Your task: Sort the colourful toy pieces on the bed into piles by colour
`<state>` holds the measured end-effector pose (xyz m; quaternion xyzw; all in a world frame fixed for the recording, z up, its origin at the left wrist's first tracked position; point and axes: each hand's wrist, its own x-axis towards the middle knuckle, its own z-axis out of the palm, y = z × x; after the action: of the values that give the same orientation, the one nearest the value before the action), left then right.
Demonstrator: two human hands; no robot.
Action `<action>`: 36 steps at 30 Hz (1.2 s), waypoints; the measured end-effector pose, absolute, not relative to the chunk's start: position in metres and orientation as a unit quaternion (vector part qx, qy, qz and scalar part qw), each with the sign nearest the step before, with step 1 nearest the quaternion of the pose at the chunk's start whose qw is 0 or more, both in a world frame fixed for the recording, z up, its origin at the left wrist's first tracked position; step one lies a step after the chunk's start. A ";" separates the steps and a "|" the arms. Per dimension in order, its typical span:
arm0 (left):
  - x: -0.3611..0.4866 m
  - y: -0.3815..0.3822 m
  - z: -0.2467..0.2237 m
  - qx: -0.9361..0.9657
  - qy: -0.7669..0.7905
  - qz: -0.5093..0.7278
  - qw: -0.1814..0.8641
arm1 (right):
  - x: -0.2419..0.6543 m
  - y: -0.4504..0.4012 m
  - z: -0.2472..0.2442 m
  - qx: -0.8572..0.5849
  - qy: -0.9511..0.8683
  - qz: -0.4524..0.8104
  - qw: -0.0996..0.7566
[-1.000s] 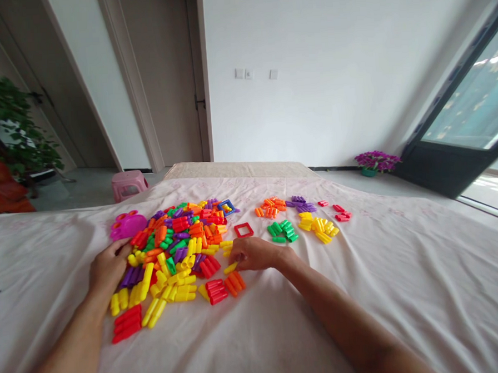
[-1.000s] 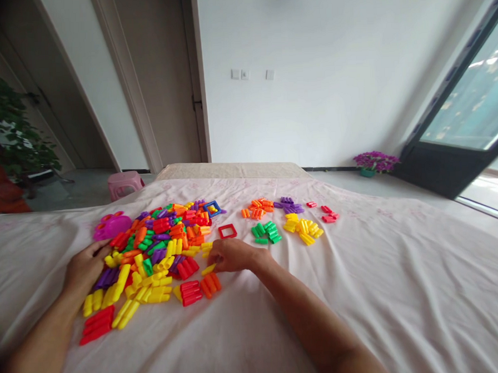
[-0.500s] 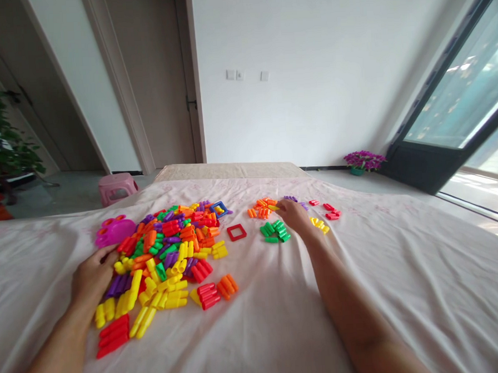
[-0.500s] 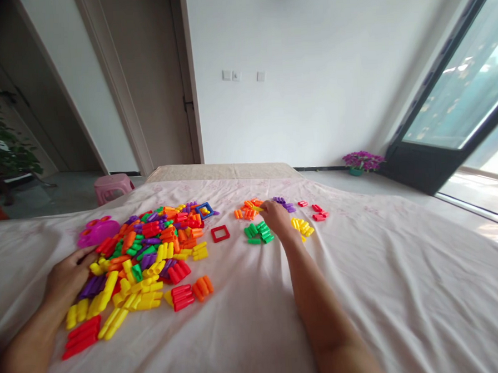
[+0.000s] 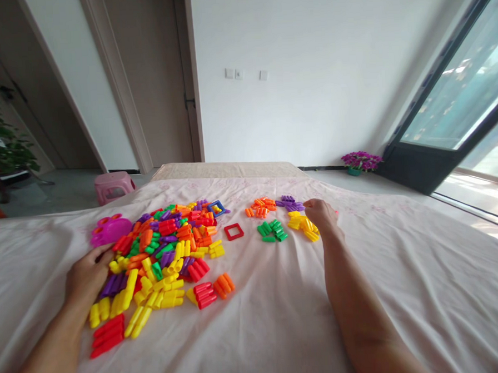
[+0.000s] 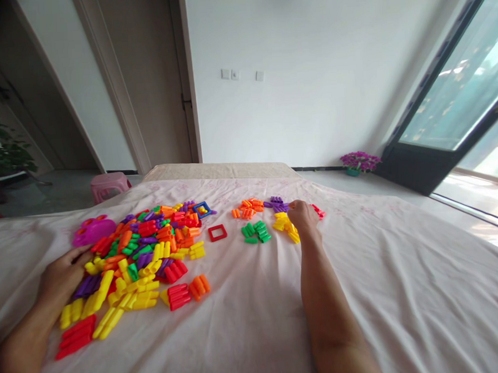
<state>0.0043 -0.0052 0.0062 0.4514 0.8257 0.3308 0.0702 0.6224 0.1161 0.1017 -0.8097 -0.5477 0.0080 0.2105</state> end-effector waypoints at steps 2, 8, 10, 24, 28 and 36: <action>0.005 -0.006 0.007 0.432 0.832 0.337 0.086 | 0.612 0.117 0.105 -0.774 -0.586 0.016 0.241; 0.011 -0.007 0.012 0.425 0.829 0.351 0.097 | 0.543 0.112 0.099 -0.546 -0.792 0.116 0.246; 0.010 -0.007 0.010 0.425 0.829 0.350 0.096 | 0.510 0.103 0.089 -0.477 -0.835 0.161 0.222; 0.011 -0.007 0.014 0.429 0.836 0.329 0.088 | 0.420 0.055 0.049 -0.289 -0.938 0.065 0.182; 0.009 -0.006 0.011 0.432 0.836 0.329 0.075 | 0.423 0.054 0.049 -0.289 -0.943 0.013 0.163; 0.008 -0.006 0.011 0.434 0.834 0.330 0.082 | 0.420 0.045 0.054 -0.320 -0.938 -0.010 0.129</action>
<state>0.0081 -0.0060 0.0105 0.4338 0.8344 0.3301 0.0819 0.4198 0.0453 0.0539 -0.3205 -0.9384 -0.0099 0.1289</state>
